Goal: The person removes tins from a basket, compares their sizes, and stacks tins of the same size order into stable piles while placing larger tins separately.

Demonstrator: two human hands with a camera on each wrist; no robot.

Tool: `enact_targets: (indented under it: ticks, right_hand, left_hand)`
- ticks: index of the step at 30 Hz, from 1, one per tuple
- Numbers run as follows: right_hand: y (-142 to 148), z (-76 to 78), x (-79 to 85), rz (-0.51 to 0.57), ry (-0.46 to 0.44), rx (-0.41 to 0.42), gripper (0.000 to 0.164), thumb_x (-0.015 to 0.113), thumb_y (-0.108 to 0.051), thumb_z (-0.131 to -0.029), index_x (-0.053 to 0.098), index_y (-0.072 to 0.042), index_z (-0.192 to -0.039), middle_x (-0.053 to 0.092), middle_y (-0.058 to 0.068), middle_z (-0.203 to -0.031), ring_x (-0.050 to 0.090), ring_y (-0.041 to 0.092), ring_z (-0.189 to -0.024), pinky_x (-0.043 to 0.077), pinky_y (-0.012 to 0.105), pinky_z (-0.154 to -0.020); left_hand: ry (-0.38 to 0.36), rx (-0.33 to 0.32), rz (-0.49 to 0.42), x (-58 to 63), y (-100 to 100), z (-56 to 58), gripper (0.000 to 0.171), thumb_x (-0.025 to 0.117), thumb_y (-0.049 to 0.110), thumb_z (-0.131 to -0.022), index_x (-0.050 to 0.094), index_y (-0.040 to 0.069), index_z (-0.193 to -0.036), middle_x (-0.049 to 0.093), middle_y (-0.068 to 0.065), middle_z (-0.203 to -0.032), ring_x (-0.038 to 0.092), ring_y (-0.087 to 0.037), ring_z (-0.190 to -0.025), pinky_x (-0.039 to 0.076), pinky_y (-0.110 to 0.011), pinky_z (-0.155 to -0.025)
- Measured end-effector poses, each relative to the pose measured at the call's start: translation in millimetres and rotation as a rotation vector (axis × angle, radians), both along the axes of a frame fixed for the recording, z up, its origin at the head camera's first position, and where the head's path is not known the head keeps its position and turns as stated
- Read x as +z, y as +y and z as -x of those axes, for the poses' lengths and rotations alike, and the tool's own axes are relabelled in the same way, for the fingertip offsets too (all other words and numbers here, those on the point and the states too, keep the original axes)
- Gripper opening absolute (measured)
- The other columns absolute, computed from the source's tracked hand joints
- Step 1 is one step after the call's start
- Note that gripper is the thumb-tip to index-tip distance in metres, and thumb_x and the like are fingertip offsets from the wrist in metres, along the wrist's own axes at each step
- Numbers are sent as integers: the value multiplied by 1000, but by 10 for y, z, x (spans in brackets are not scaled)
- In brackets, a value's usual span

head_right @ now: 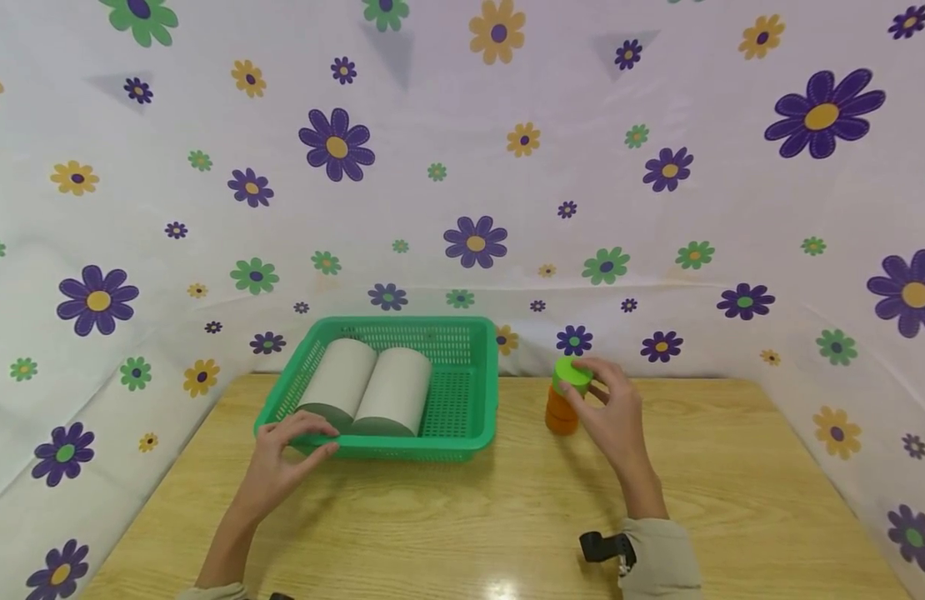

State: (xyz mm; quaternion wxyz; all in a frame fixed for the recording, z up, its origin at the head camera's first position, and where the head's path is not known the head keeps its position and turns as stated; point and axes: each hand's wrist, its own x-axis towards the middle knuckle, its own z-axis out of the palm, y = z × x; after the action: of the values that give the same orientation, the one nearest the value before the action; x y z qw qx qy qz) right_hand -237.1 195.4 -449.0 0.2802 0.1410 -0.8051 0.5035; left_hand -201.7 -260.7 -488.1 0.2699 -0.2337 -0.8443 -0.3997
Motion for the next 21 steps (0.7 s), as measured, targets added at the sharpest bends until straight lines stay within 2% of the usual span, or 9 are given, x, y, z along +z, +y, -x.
enact_targets:
  ticks: [5,9,13,16,21]
  right_hand:
    - [-39,-50,54,-14,9,-2,34,74,9,-88,63,14,-120,61,30,-123,61,47,-112,52,20,-87]
    - [13,57,-81,-27,6,-20,36,76,7,-88,64,11,-122,62,26,-125,62,43,-114,51,22,-89]
    - [88,177,-246,-36,-10,-24,38,78,1,-89,65,5,-125,62,21,-128,62,39,-116,53,31,-89]
    - [112,203,-296,-34,-21,-19,39,80,-4,-89,67,1,-126,62,18,-129,62,37,-117,53,38,-90]
    - [114,205,-330,-43,-15,-17,38,81,-5,-89,67,-1,-124,62,16,-129,63,36,-117,53,36,-91]
  left_hand:
    - [15,-3,-13,14,8,-13,26,86,7,-81,75,24,-96,70,10,-98,63,-16,-97,22,-47,-86]
    - [21,-10,-19,24,14,-14,27,86,6,-80,75,25,-96,70,9,-98,63,-17,-97,22,-47,-86]
    - [14,-8,-12,25,10,-9,26,86,6,-81,75,24,-96,70,9,-98,62,-16,-98,21,-47,-86]
    - [3,-8,-5,19,3,-7,25,86,8,-82,75,25,-97,70,10,-99,62,-15,-98,22,-47,-87]
    - [-10,-11,-6,-1,-7,-2,24,85,10,-84,75,26,-98,69,12,-100,62,-13,-99,22,-48,-87]
